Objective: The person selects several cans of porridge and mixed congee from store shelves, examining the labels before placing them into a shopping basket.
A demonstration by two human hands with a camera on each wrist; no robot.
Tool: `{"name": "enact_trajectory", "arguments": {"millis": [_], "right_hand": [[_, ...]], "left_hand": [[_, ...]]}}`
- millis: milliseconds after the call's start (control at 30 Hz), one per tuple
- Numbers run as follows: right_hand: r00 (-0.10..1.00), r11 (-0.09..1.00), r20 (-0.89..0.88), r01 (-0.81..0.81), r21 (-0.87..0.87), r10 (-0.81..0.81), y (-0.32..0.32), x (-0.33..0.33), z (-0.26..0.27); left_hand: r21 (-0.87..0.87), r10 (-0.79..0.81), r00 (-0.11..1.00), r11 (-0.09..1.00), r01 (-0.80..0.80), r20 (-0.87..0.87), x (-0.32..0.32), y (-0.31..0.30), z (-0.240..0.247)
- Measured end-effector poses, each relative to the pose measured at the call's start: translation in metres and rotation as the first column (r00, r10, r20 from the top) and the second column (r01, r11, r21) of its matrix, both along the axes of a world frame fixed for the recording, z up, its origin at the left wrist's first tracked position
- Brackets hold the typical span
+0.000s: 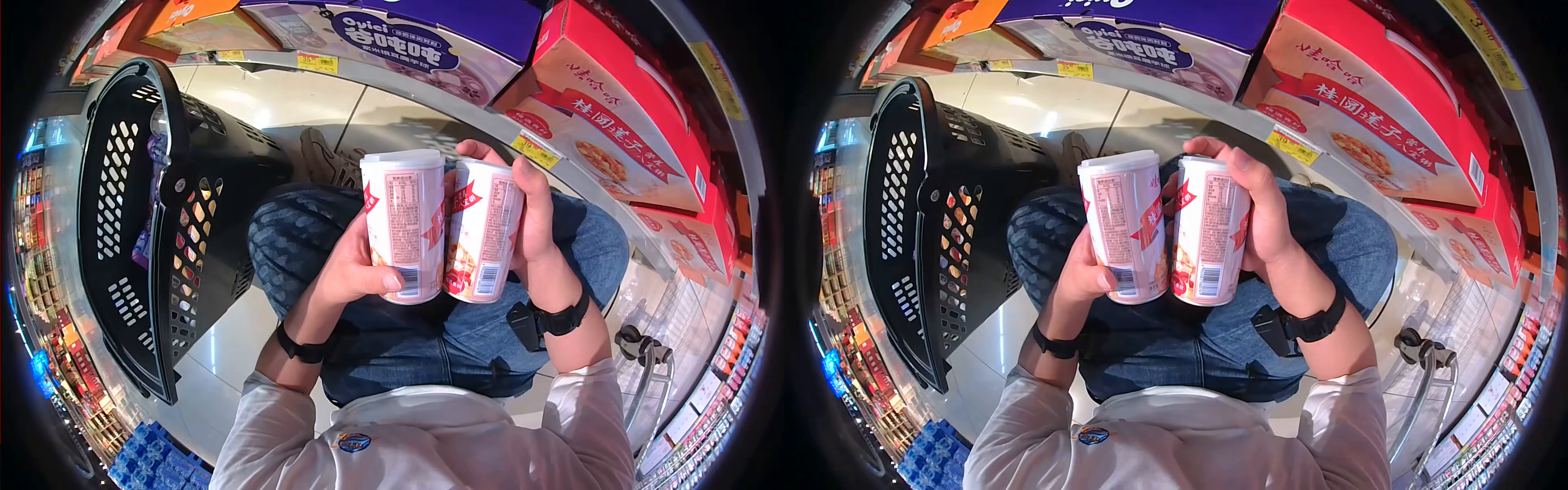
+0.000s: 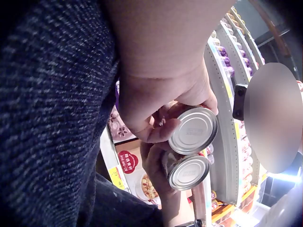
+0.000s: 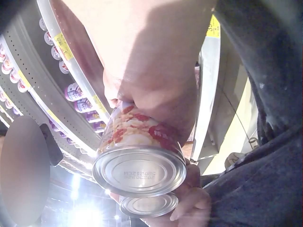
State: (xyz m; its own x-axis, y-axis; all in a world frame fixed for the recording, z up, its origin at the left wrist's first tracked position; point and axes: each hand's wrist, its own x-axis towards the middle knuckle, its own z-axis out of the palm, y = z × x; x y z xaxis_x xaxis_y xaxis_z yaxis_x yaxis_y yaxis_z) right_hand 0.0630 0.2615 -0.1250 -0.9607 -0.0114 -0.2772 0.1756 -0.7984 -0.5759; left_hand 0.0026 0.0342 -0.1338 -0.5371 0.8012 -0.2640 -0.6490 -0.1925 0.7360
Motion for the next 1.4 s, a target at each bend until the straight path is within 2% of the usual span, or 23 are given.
{"name": "enact_trajectory", "arguments": {"millis": [333, 600, 833, 1000, 1033, 1100, 1133, 1167, 1300, 1367, 1400], "right_hand": [[1.000, 1.000, -0.011, 0.001, 0.020, 0.000, -0.001, 0.000, 0.000], [1.000, 1.000, -0.019, 0.010, -0.016, -0.010, 0.000, 0.001, 0.000], [1.000, 1.000, -0.006, 0.017, -0.022, -0.017, -0.001, 0.001, -0.001], [1.000, 1.000, -0.003, 0.019, -0.016, -0.019, 0.000, 0.001, -0.001], [1.000, 1.000, -0.003, 0.012, -0.017, -0.013, 0.000, 0.001, -0.001], [0.999, 0.999, 0.033, 0.032, 0.022, -0.033, -0.001, 0.000, -0.001], [0.999, 1.000, 0.032, 0.018, 0.018, -0.019, -0.002, 0.000, -0.001], [0.998, 0.999, 0.057, 0.037, 0.024, -0.039, -0.003, 0.000, -0.001], [0.992, 0.996, 0.091, 0.080, 0.041, -0.083, -0.004, -0.001, -0.002], [0.996, 0.998, 0.078, 0.040, 0.039, -0.043, -0.002, 0.000, -0.002], [0.994, 0.996, 0.088, 0.057, 0.061, -0.062, -0.004, 0.000, -0.002]], "left_hand": [[0.001, -0.027, 1.000, 1.000, 0.027, 0.008, -0.001, -0.003, -0.004], [0.093, -0.013, 0.998, 0.996, 0.007, 0.062, 0.003, 0.001, -0.005], [0.073, -0.042, 0.998, 0.997, 0.039, 0.050, 0.002, -0.001, -0.003], [0.008, -0.085, 0.977, 0.996, 0.089, -0.195, 0.002, -0.006, -0.014], [0.007, -0.079, 0.978, 0.997, 0.082, -0.195, 0.003, -0.004, -0.008], [-0.168, -0.033, 0.999, 0.985, 0.030, -0.017, 0.005, 0.005, 0.006], [-0.100, -0.053, 0.999, 0.994, 0.053, 0.003, 0.002, 0.005, 0.003], [-0.164, -0.021, 0.999, 0.986, 0.026, 0.030, 0.003, 0.008, 0.009], [-0.106, -0.028, 0.998, 0.994, 0.034, 0.061, 0.001, 0.009, 0.011], [-0.080, -0.018, 0.998, 0.997, 0.023, 0.061, 0.001, 0.008, 0.009], [-0.032, -0.091, 0.994, 0.995, 0.092, 0.053, 0.000, 0.007, 0.003]]}}
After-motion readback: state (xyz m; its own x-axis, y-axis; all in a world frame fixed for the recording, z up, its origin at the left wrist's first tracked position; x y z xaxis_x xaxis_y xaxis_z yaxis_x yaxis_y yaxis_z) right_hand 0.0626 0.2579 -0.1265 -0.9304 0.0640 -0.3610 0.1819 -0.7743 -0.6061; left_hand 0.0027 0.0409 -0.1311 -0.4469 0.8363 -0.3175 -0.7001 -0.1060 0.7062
